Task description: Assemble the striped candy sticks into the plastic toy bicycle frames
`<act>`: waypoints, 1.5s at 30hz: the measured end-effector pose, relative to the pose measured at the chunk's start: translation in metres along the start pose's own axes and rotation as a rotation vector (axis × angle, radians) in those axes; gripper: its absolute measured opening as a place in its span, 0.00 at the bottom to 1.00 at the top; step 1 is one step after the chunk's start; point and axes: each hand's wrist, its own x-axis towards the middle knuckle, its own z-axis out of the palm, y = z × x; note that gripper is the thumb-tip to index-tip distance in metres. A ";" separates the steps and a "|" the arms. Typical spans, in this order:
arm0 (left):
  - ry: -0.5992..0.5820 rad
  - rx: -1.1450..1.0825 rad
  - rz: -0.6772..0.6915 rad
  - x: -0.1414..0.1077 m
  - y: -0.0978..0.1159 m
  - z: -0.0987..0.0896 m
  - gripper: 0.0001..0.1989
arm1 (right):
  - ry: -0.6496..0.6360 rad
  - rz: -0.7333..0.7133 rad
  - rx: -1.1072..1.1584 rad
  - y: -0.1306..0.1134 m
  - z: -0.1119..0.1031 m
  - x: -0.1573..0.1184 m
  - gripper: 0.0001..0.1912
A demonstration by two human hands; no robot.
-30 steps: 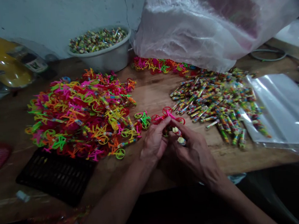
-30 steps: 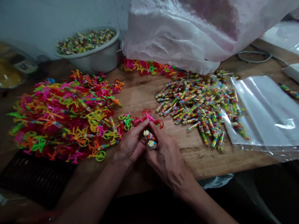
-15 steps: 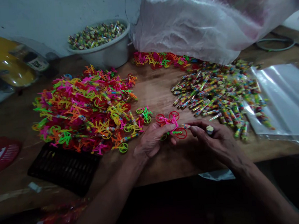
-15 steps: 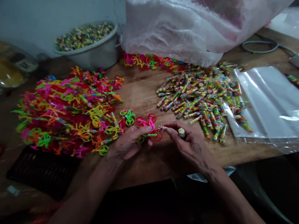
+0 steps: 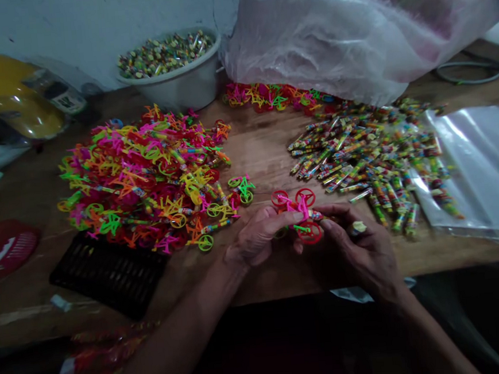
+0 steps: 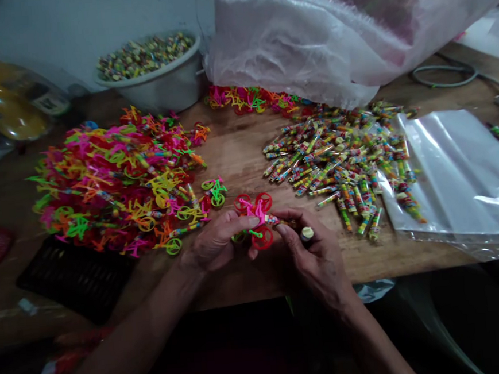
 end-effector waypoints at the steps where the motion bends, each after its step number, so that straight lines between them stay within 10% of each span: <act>1: 0.001 -0.020 -0.014 0.000 -0.001 0.000 0.11 | 0.012 -0.026 -0.016 0.001 0.000 -0.002 0.09; 6: -0.028 -0.148 -0.099 0.003 -0.009 -0.001 0.11 | 0.047 -0.222 -0.066 0.010 -0.001 -0.006 0.13; 37: -0.087 -0.186 -0.158 0.013 -0.013 -0.001 0.10 | 0.107 -0.221 -0.157 0.015 -0.002 -0.012 0.10; 45: 0.034 -0.102 -0.192 0.015 -0.015 0.002 0.10 | -0.212 -0.298 -0.480 0.006 -0.028 -0.001 0.10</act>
